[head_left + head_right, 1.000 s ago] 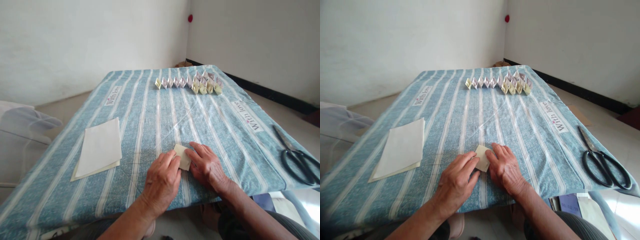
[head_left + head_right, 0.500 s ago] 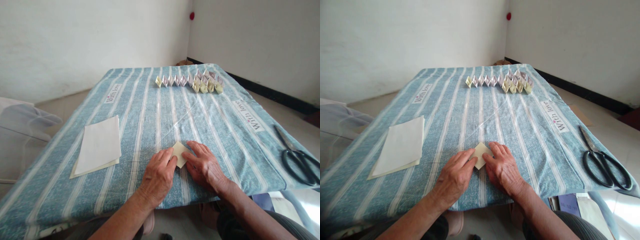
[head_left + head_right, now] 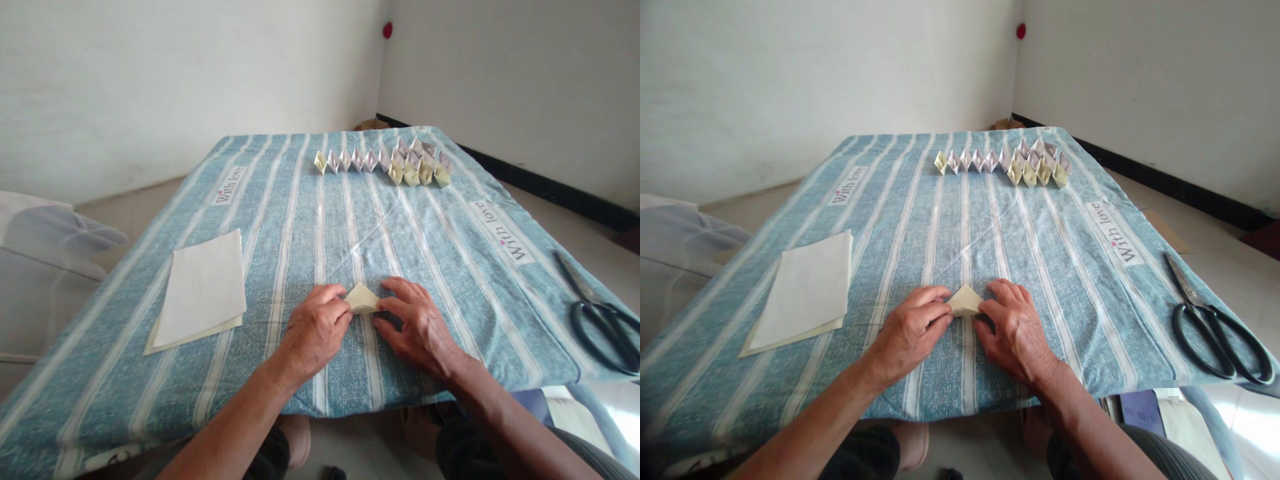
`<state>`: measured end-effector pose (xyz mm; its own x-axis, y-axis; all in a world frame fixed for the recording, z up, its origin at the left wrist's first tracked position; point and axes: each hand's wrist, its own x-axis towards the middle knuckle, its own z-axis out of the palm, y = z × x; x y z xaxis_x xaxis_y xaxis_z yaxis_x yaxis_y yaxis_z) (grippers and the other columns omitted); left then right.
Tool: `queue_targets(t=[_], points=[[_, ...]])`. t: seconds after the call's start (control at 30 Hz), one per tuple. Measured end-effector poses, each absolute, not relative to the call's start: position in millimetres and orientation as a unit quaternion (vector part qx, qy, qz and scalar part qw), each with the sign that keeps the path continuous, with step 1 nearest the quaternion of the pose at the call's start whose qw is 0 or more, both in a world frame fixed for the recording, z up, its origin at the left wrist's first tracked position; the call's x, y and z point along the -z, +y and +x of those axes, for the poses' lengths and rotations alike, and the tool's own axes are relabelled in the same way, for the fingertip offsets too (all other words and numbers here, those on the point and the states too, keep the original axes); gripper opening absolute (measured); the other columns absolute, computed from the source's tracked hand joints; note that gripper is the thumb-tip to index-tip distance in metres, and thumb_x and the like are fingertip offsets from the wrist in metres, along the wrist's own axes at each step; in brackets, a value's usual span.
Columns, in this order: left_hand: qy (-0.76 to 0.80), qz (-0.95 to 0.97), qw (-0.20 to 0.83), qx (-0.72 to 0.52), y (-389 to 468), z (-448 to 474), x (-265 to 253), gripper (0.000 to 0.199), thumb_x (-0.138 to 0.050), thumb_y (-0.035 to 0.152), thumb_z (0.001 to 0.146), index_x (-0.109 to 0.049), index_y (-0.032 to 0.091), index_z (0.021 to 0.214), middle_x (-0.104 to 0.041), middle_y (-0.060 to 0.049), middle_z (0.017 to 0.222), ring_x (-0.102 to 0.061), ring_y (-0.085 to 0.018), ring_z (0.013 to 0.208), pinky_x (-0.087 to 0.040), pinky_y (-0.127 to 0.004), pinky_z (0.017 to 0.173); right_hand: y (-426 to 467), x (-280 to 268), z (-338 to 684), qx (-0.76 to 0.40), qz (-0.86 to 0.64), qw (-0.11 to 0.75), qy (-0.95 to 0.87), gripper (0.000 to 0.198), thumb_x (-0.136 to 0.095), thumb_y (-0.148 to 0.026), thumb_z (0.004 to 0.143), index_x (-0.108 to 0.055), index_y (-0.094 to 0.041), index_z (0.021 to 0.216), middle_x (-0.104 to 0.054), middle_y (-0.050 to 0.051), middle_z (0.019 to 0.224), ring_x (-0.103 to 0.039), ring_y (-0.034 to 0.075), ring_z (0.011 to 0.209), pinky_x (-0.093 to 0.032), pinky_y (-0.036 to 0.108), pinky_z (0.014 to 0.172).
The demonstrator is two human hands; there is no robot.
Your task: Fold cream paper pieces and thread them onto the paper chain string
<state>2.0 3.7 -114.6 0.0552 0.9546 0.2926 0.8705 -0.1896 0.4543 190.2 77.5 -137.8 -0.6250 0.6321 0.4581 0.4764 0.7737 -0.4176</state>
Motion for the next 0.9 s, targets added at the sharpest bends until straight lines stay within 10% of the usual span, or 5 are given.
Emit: queue_targets(t=[0.9], points=[[0.677, 0.688, 0.064, -0.253, 16, 1, 115, 0.019, -0.057, 0.012, 0.086, -0.055, 0.017, 0.068, -0.066, -0.008, 0.1, -0.064, -0.021, 0.092, -0.057, -0.038, 0.08, 83, 139, 186, -0.137, -0.36, 0.299, -0.873, 0.022, -0.056, -0.015, 0.087, -0.066, -0.018, 0.068, -0.07, 0.01, 0.109, -0.059, 0.028, 0.112, -0.046, 0.047, 0.095]])
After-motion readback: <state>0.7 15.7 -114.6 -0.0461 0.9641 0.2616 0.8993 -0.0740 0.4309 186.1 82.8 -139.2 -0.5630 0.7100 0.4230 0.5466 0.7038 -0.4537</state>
